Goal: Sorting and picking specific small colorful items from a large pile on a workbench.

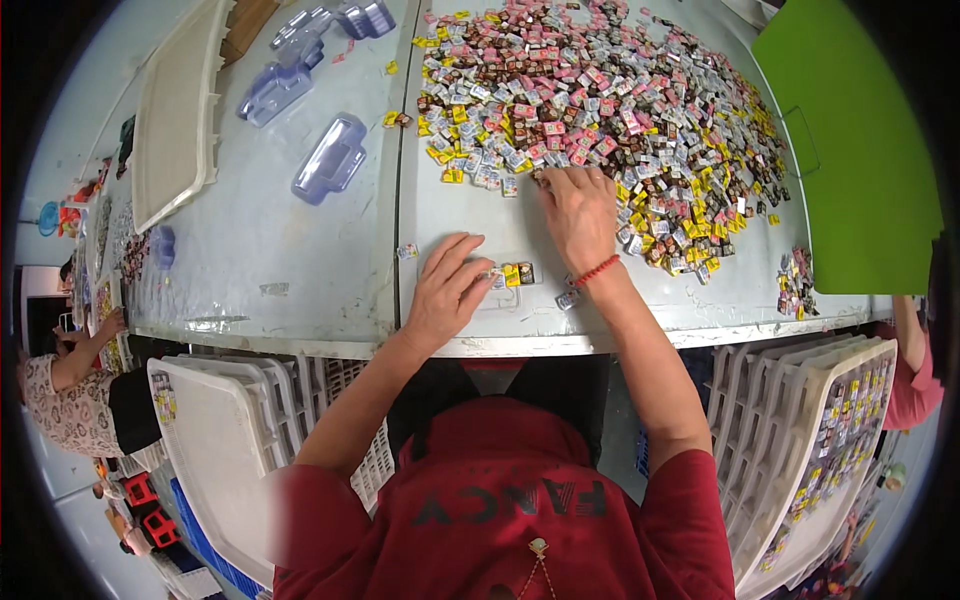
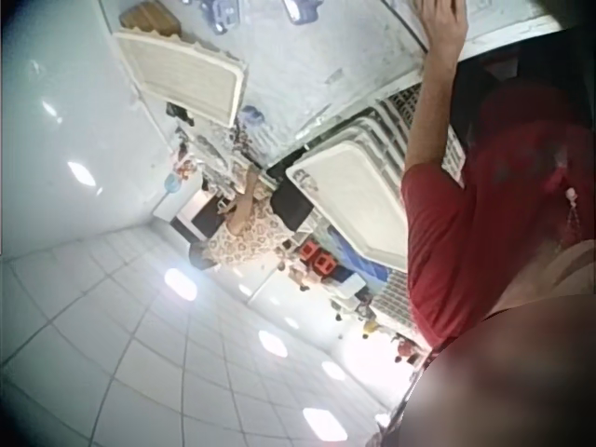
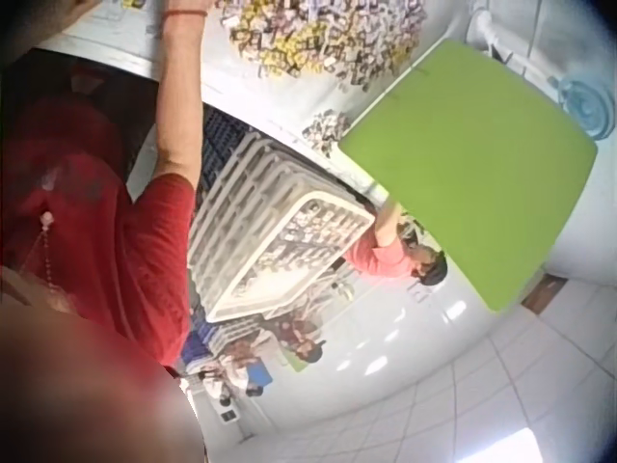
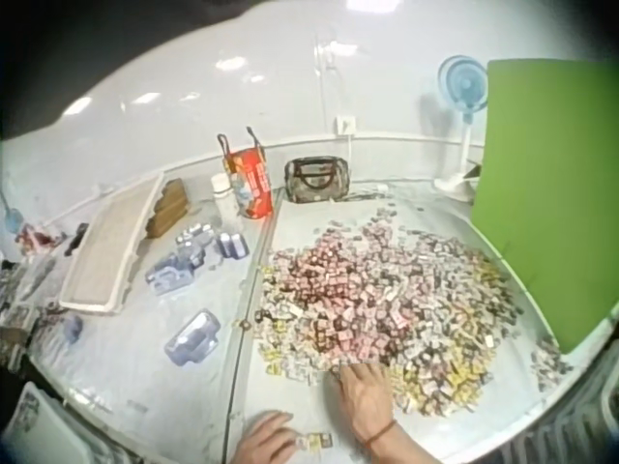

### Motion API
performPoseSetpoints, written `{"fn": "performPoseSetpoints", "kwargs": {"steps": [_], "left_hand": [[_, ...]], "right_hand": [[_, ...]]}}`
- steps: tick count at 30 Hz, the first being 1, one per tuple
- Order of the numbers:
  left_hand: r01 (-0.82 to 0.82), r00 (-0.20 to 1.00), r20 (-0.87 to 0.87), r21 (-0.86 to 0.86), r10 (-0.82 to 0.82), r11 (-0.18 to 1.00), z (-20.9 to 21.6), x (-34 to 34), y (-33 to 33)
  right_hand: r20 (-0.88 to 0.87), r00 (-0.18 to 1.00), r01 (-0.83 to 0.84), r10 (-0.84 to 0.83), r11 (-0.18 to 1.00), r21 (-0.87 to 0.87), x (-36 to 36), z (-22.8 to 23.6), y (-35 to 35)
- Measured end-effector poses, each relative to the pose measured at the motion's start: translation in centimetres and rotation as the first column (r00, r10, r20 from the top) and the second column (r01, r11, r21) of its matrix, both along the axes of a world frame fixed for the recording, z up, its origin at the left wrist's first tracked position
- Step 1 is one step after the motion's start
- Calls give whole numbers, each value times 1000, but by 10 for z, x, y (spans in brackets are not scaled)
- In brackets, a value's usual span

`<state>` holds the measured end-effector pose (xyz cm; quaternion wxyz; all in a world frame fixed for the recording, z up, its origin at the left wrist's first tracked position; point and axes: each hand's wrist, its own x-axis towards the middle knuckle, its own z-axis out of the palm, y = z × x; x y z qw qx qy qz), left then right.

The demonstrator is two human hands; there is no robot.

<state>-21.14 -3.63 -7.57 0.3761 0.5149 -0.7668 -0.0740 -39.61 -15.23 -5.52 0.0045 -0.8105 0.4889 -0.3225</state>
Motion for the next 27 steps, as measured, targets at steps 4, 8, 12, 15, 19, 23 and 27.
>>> {"fn": "performPoseSetpoints", "kwargs": {"steps": [4, 8, 12, 15, 19, 23, 27], "left_hand": [[2, 999, -33, 12, -2, 1000, -1, 4, 1], [-29, 996, -88, 5, 30, 1000, -4, 10, -5], [-48, 993, -107, -28, 45, 998, 4, 18, -20], [-72, 993, -99, -58, 66, 996, 11, 20, -27], [-72, 993, -94, -43, 68, 996, 2, 20, -14], [-81, 990, -116, -12, 79, 997, -4, 22, -1], [-88, 988, -129, 3, 87, 996, -4, 21, 1]], "right_hand": [[-150, 987, 58, -57, 998, -1, 9, -28, -14], [-149, 987, 59, -66, 997, -49, 6, -24, -13], [1, 1000, 3, -3, 998, -56, 21, 1, -2], [-33, 998, -47, 48, 998, 41, 34, 9, -2], [-62, 998, -22, 25, 998, 55, 36, -24, -4], [-20, 999, -34, 36, 995, 98, 22, -19, -3], [-15, 992, -121, 127, 970, 209, 9, -8, -2]]}}
